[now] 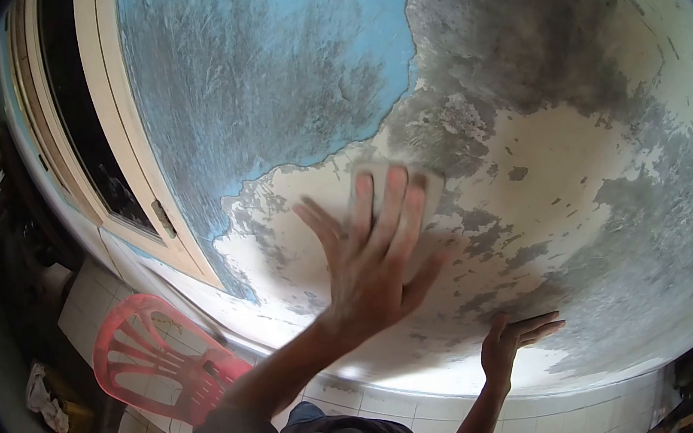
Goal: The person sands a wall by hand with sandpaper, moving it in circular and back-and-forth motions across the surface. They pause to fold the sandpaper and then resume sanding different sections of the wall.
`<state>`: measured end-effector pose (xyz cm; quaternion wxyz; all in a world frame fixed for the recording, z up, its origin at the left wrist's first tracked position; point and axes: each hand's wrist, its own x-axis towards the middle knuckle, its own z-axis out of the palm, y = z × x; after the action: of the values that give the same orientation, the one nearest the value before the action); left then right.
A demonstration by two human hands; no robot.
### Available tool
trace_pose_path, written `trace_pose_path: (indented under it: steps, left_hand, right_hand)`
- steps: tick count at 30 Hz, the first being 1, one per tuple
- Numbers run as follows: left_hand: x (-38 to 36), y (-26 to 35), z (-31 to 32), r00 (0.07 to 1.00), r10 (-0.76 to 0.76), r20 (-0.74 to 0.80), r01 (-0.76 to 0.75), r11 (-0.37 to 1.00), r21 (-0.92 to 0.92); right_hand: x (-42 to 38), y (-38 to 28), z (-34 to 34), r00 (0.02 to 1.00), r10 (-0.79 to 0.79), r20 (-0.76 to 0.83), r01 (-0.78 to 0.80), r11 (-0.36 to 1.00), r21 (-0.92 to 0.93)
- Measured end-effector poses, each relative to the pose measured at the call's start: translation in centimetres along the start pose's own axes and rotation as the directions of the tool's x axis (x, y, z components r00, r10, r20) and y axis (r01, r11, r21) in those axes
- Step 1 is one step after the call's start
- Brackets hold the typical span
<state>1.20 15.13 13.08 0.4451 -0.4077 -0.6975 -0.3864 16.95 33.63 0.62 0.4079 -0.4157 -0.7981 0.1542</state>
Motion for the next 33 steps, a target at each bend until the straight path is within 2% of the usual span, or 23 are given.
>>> trace_pose_path:
  steps: [1,2,4,8,10,12,14,16,21,26,30,33]
  left_hand:
    - [-1.1,-0.1,0.7,1.000,0.004,-0.006,-0.004,0.999,-0.053]
    - [-1.4,-0.6,1.4,0.999,0.017,-0.041,-0.017,1.000,0.013]
    - [1.3,-0.8,0.3,0.999,0.043,-0.014,-0.042,0.994,0.098]
    - [2.9,0.0,-0.9,0.998,0.044,0.049,-0.051,0.985,0.166]
    - [1.1,0.6,-0.6,0.996,-0.018,0.086,0.005,0.988,0.152]
    - [0.4,0.5,-0.4,0.983,-0.099,0.156,0.090,0.994,0.066]
    - [2.3,0.4,-1.0,0.993,-0.045,0.107,0.026,0.985,0.168]
    - [3.0,0.4,-1.3,0.995,-0.031,0.092,0.010,0.975,0.220]
    - [-0.1,0.2,-0.7,0.986,-0.101,0.132,0.080,0.984,0.157]
    - [2.5,-0.6,-1.4,0.995,-0.079,0.057,0.066,0.977,0.201]
    - [0.1,0.0,-1.2,0.977,-0.176,0.121,0.160,0.979,0.129]
    - [0.9,-0.4,-1.1,0.989,-0.090,0.115,0.062,0.973,0.224]
  right_hand:
    - [0.0,-0.1,-0.2,1.000,0.014,0.010,-0.014,1.000,-0.002]
    - [0.0,-0.2,-0.2,0.999,0.030,0.021,-0.030,1.000,-0.004]
    - [0.0,-0.4,-0.2,0.999,0.033,0.030,-0.033,0.999,0.009]
    - [0.0,0.0,0.0,0.999,0.030,0.017,-0.030,1.000,-0.007]
    - [0.2,-1.6,-1.5,0.988,0.074,0.139,-0.080,0.996,0.031]
    - [0.1,-1.4,-1.2,0.989,0.068,0.130,-0.071,0.997,0.017]
    - [0.1,0.9,0.2,1.000,-0.007,0.003,0.007,0.997,-0.072]
    - [-0.1,0.3,-0.1,0.999,0.020,0.025,-0.019,0.999,-0.045]
    - [0.1,0.0,-0.2,0.998,0.057,0.028,-0.056,0.998,-0.024]
    - [0.0,-0.6,-0.5,0.998,0.052,0.046,-0.052,0.999,0.000]
    - [0.1,-0.2,-0.4,0.998,0.062,0.034,-0.060,0.998,-0.036]
    - [0.0,-0.7,-0.4,0.997,0.053,0.055,-0.050,0.997,-0.054]
